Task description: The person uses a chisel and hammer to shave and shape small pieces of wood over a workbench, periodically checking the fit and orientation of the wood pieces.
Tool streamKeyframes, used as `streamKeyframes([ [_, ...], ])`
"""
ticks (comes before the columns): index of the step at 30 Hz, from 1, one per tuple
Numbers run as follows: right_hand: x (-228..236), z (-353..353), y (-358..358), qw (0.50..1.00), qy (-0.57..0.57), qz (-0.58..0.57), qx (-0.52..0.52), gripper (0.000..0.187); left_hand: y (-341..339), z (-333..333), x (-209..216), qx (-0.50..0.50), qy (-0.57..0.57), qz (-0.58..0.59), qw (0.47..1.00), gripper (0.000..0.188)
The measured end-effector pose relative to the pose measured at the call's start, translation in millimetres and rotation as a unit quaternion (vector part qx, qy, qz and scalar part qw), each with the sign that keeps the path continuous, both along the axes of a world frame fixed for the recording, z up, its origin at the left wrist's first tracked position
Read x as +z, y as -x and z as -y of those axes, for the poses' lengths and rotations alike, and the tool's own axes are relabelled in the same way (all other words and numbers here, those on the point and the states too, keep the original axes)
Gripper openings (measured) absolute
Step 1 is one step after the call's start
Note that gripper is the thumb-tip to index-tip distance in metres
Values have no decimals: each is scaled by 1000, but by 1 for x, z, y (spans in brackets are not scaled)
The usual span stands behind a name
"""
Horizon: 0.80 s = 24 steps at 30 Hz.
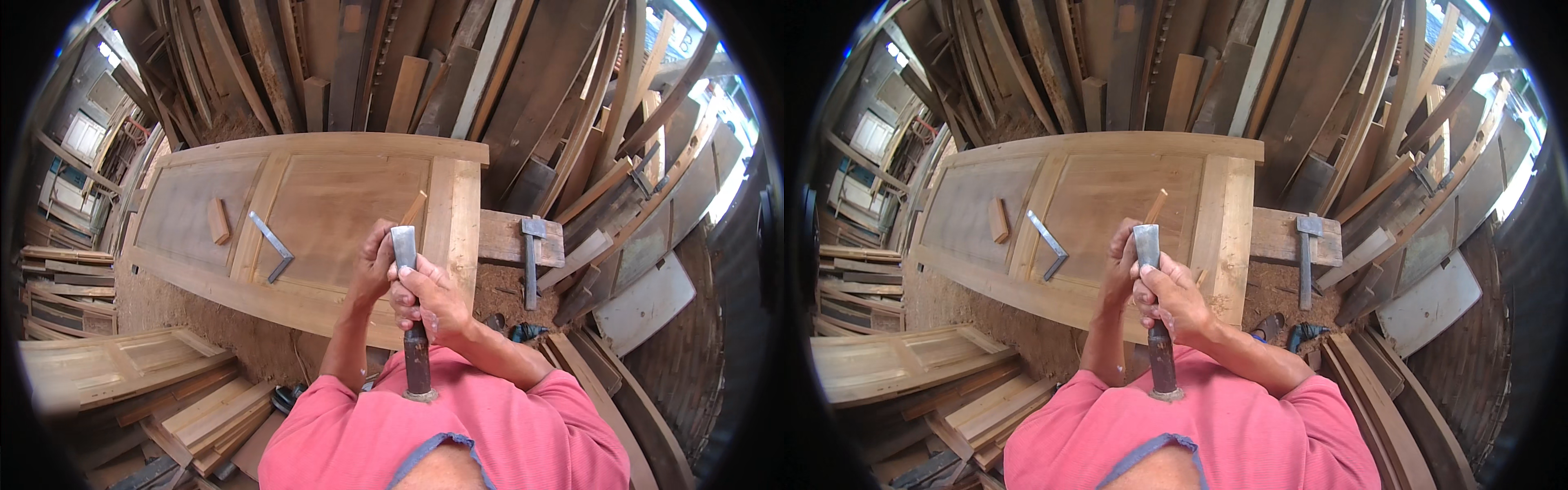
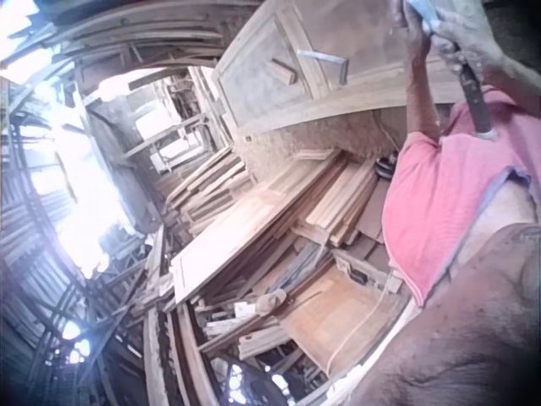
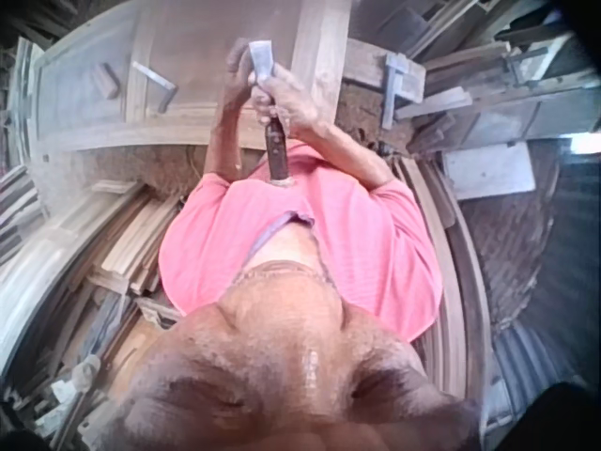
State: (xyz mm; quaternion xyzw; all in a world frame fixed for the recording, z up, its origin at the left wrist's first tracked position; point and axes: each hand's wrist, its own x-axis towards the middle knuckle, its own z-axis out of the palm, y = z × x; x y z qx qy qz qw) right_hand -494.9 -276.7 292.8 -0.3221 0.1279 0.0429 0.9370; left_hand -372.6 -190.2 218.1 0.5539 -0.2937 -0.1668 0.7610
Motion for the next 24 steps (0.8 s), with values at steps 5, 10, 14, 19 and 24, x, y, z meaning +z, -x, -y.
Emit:
streamKeyframes([
  [5, 0, 2, 14, 999, 29, -11, -23, 12, 25, -7, 8, -21, -53, -15, 998, 19],
  [10, 33, 42, 61, 947, 188, 135, -221, 14, 72, -70, -37, -84, -161, 18, 983, 22],
  [14, 9, 70, 33, 936, 320, 18, -146, 22, 74, -53, -28, -141, 32, -308, 940, 28],
  [19, -11, 64, 3, 946, 320, 36, -45, 16, 61, -14, -3, -287, 118, -389, 867, 38],
  [24, -15, 72, -3, 918, 383, 22, -100, 17, 58, -11, -7, -191, -1, -222, 956, 41],
])
